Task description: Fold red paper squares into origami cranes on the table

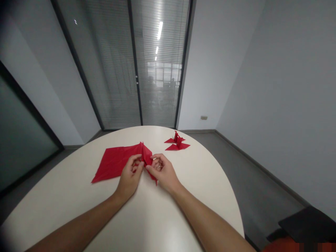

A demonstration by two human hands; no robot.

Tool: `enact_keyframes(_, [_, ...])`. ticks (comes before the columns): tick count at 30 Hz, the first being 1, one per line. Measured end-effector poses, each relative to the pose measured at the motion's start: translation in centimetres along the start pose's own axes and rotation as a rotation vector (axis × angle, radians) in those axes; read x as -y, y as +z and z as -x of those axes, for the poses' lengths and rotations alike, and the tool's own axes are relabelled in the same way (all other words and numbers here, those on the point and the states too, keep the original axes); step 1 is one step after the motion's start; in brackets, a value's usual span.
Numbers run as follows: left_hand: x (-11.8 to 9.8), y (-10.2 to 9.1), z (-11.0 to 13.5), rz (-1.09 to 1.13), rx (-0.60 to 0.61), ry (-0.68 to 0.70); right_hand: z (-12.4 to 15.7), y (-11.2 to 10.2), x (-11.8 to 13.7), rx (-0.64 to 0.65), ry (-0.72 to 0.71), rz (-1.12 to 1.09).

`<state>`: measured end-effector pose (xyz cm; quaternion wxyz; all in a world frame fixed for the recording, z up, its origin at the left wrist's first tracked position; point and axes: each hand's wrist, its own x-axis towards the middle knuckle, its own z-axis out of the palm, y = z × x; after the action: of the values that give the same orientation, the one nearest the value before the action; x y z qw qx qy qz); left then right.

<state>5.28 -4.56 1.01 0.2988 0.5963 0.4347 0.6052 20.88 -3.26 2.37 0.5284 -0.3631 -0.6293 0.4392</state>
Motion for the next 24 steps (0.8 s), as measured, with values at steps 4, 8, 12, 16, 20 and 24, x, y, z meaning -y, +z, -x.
enact_keyframes(4, [0.08,-0.1,-0.22,-0.001,0.002,0.044,0.2,0.13,-0.23,0.05,0.011,0.039])
enact_keyframes(8, [-0.17,-0.16,-0.4,-0.038,-0.013,0.056,0.08,0.02,-0.13,-0.032,-0.007,0.155])
enact_keyframes(12, [-0.22,-0.14,-0.38,-0.034,0.011,0.052,-0.29,-0.32,0.03,-0.144,-0.107,0.234])
enact_keyframes(16, [-0.07,-0.07,-0.21,0.013,0.014,0.027,-0.27,-0.36,0.24,-0.176,-0.132,0.243])
enact_keyframes(20, [0.13,-0.09,-0.09,-0.012,0.012,-0.008,0.06,-0.26,0.53,-0.135,-0.165,0.321])
enact_keyframes(24, [0.2,-0.1,-0.07,-0.04,0.006,0.005,0.22,-0.33,0.47,-0.146,-0.214,0.378])
